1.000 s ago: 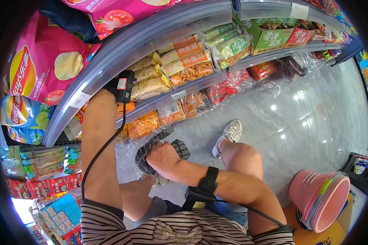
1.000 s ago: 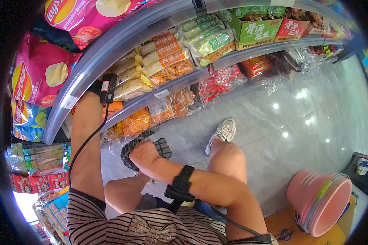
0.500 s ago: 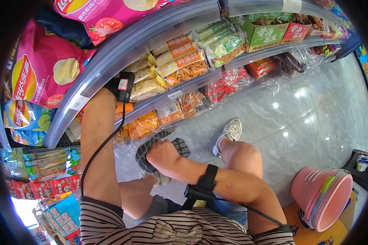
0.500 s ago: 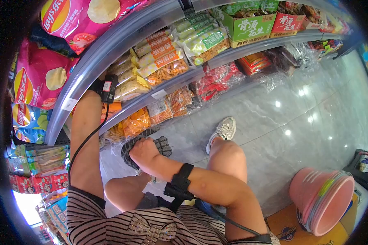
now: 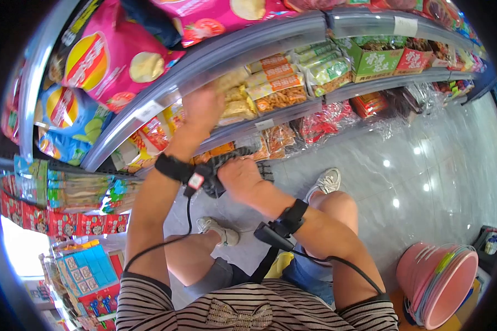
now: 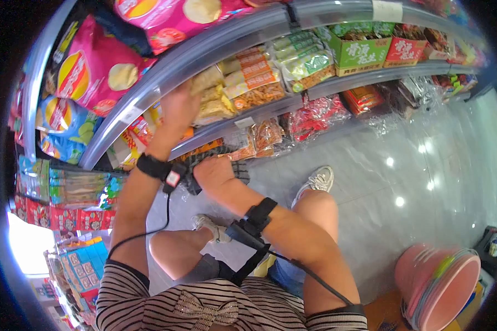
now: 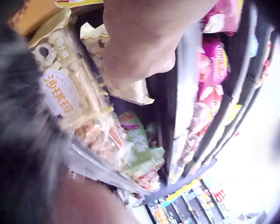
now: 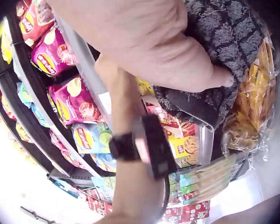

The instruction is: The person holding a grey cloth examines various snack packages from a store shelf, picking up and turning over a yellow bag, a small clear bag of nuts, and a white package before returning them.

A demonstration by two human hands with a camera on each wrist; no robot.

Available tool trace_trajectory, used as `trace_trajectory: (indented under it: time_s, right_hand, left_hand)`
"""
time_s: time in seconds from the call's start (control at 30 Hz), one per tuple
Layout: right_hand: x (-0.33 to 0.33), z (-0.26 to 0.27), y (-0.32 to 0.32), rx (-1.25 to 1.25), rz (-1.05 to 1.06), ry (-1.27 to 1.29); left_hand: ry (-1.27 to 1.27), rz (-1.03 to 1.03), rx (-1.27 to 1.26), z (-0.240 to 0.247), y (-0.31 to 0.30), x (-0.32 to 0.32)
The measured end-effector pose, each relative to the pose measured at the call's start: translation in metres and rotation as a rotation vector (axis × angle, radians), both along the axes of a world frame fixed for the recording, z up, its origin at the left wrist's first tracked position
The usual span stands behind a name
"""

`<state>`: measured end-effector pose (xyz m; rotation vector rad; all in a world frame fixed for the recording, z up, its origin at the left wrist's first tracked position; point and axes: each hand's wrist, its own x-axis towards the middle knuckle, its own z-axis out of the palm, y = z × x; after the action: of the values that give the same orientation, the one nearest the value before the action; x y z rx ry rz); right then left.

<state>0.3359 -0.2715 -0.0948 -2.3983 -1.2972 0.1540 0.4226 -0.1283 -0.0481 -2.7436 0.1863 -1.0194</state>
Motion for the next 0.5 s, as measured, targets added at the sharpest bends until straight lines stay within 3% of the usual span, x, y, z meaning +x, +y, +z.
trace_trajectory:
  time_s: [0.1,0.27,0.47,0.5]
  right_hand:
    - [0.002,-0.004,-0.003,-0.001,0.016,0.025]
    - [-0.003,-0.008,-0.002,-0.119,0.016,0.179]
    - [-0.006,0.015,0.0,-0.037,-0.257,0.203]
    - [0.001,0.007,-0.001,0.146,-0.208,0.29]
  left_hand:
    - [0.121,-0.012,-0.241,0.03,-0.038,-0.077]
    - [0.176,0.058,-0.904,0.021,-0.036,-0.178]
    - [-0.015,-0.019,-2.093,0.002,0.017,-0.228]
    - [-0.054,-0.057,-2.292,-0.007,0.028,-0.234]
